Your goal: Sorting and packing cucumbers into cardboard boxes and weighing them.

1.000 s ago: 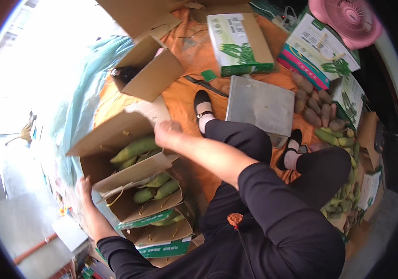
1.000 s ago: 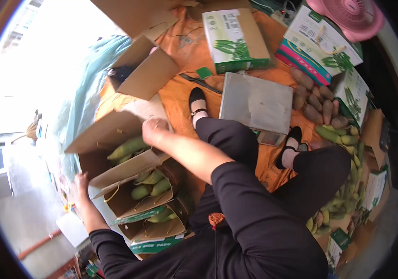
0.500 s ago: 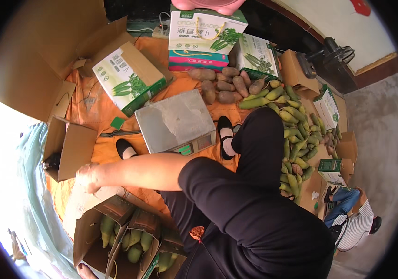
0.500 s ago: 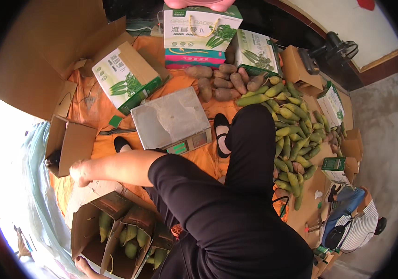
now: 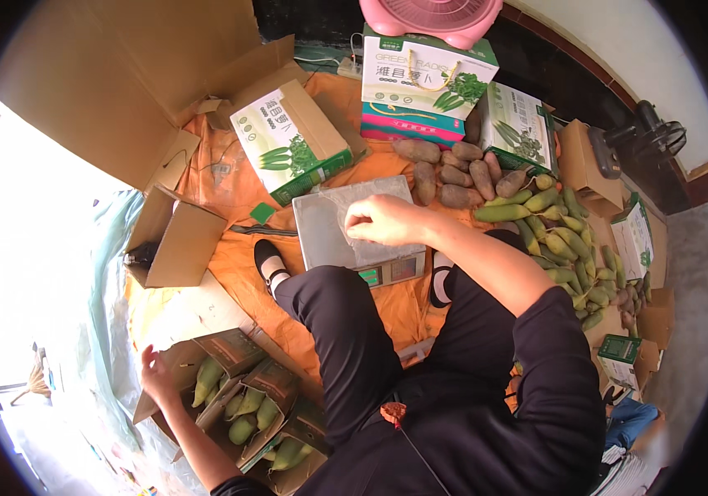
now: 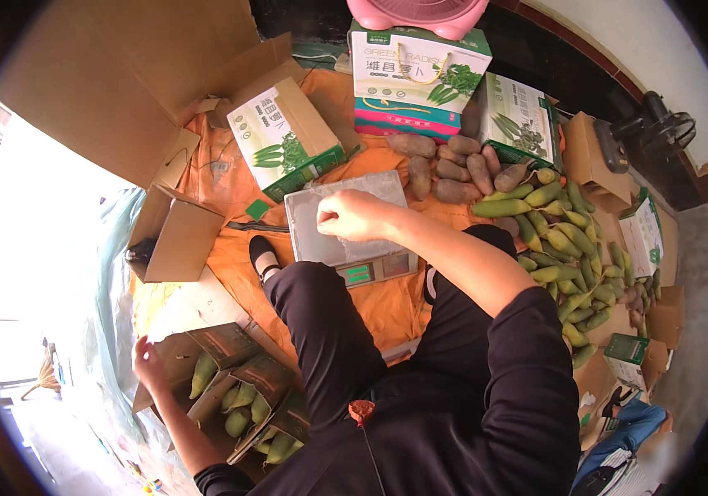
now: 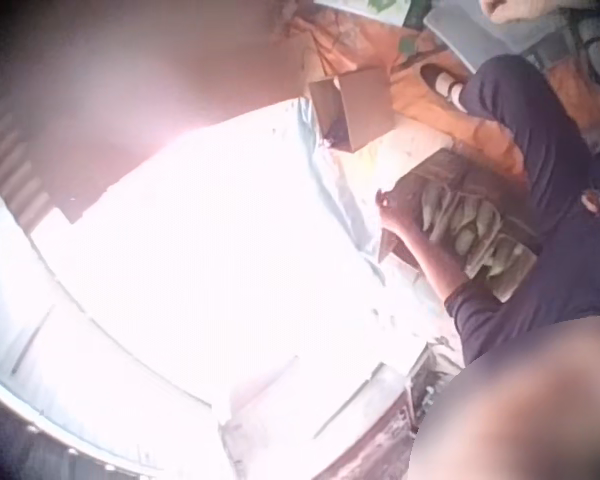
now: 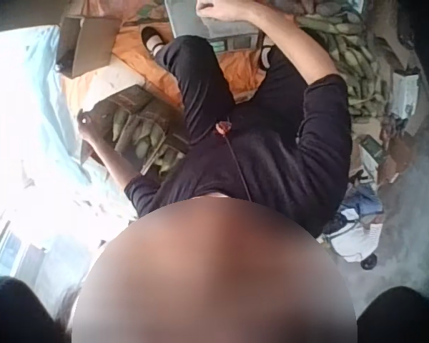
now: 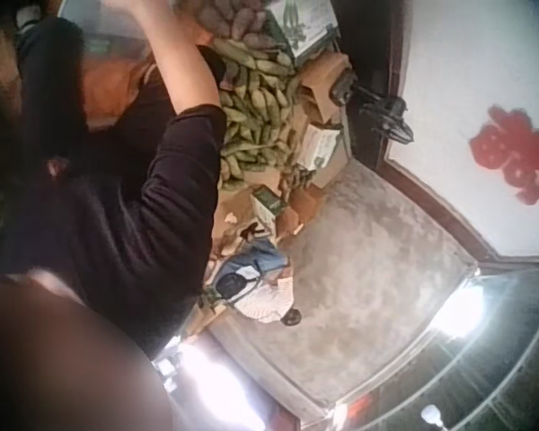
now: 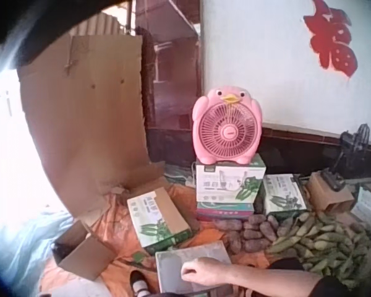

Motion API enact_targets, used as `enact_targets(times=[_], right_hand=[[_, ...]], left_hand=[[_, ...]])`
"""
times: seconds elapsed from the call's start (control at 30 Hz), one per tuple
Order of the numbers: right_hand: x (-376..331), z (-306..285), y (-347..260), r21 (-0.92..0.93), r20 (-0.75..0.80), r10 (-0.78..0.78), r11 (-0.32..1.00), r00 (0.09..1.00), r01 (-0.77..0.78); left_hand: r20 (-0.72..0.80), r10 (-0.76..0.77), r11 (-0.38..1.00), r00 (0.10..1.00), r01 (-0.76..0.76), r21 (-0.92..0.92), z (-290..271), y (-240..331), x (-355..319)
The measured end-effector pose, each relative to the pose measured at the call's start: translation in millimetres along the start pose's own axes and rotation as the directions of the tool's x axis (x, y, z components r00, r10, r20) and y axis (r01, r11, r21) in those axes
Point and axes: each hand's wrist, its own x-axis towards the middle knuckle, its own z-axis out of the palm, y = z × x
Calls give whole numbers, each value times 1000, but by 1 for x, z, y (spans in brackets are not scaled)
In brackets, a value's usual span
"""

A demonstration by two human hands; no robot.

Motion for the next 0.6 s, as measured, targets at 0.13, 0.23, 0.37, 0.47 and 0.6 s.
enact_targets(times=[0.13,0.23,0.37,0.47,0.6], right_hand=[[-24,2,23,4,-33,-2,1000,999,3],[-32,7,46,-20,-33,15,1000,999,-16],[-43,8,43,-296,109,60,955,992,-25],[-57,6,45,-448,79,-26,892,997,59],[-70,-5,48,-415,125,-48,905,991,96]], left_hand=[[250,220,973,943,-194,-125,50,76,9],[355,462,885,812,-396,-247,101,125,21],[482,576,790,660,-601,-123,142,213,37],[574,566,721,592,-693,4,183,286,46],[584,680,518,444,-854,46,248,355,61]])
